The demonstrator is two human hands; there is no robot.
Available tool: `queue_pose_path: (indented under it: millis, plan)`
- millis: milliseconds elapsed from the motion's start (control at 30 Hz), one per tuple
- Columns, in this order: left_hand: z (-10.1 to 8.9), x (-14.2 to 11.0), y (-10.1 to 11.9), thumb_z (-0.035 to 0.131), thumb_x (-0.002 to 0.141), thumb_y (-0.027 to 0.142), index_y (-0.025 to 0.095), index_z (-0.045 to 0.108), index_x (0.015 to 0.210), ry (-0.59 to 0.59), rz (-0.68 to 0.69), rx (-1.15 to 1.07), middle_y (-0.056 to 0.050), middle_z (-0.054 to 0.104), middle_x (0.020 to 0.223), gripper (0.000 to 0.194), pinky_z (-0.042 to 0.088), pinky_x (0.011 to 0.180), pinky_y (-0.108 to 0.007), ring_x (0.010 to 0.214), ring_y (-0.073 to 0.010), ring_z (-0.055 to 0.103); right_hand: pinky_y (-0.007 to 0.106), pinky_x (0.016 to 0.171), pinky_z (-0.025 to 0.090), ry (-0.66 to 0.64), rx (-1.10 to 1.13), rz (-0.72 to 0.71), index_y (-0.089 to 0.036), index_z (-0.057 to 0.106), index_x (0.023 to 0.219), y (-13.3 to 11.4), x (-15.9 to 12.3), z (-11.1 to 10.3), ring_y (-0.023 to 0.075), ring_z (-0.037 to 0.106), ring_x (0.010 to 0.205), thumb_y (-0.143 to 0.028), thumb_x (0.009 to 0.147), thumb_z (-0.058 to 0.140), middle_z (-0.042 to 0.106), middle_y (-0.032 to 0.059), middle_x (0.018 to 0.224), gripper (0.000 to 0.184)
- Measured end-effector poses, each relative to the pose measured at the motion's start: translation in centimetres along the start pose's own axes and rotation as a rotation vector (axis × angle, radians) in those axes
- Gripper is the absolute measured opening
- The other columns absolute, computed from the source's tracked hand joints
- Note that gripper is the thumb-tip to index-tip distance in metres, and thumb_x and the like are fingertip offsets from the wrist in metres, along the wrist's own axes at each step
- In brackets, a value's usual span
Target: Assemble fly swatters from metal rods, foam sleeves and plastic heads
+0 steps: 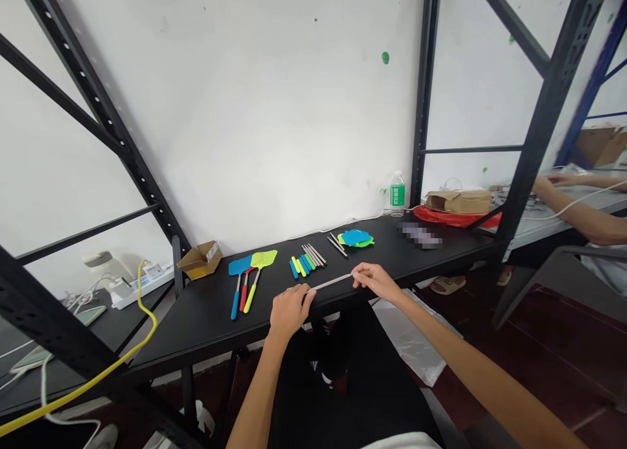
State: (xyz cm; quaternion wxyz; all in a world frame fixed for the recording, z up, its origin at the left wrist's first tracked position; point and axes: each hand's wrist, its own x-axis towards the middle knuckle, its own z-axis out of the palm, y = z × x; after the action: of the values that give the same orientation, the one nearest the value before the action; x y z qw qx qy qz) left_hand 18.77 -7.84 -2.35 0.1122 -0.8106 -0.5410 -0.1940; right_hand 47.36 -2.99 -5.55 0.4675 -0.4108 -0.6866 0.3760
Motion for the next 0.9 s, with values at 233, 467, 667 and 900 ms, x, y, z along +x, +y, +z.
queue_pose_path:
  millis: [233,467,667,900]
  plan:
    - [-0.07,0.01,0.05,0.025,0.104,0.048,0.025,0.061,0.096,0.001,-0.006,-0.006,-0.003,0.07,0.093,0.042,0.034,0.065,-0.026,0.088,-0.019,0.064,0.03,0.066,0.049,0.001,-0.007,0.0,-0.019,0.066,0.095,-0.19,-0.11,0.04,0.0187,0.065,0.07,-0.044,0.088,0.06,0.074,0.0052,0.077,0.026]
    - [0.09,0.03,0.0,0.025,0.104,0.049,0.025,0.06,0.095,0.006,-0.003,0.0,-0.003,0.07,0.091,0.044,0.034,0.066,-0.027,0.088,-0.0187,0.065,0.03,0.068,0.048,0.011,-0.057,0.005,-0.02,0.065,0.096,-0.31,-0.21,0.09,0.0175,0.063,0.067,-0.042,0.089,0.058,0.075,0.0038,0.077,0.024]
    - [0.14,0.05,-0.03,0.025,0.104,0.048,0.025,0.06,0.094,0.011,0.003,0.006,-0.002,0.07,0.091,0.043,0.033,0.065,-0.027,0.087,-0.0186,0.065,0.03,0.068,0.048,0.024,-0.085,0.001,-0.021,0.065,0.096,-0.65,-0.44,0.18,0.0181,0.065,0.068,-0.04,0.089,0.057,0.074,0.0028,0.076,0.022]
    - [0.23,0.06,-0.08,0.026,0.104,0.048,0.025,0.06,0.095,0.018,0.007,-0.01,-0.002,0.07,0.092,0.042,0.031,0.063,-0.027,0.087,-0.018,0.065,0.03,0.069,0.048,0.036,-0.113,-0.006,-0.022,0.064,0.094,-0.79,-0.5,0.26,0.0177,0.064,0.067,-0.04,0.089,0.056,0.075,0.002,0.076,0.021]
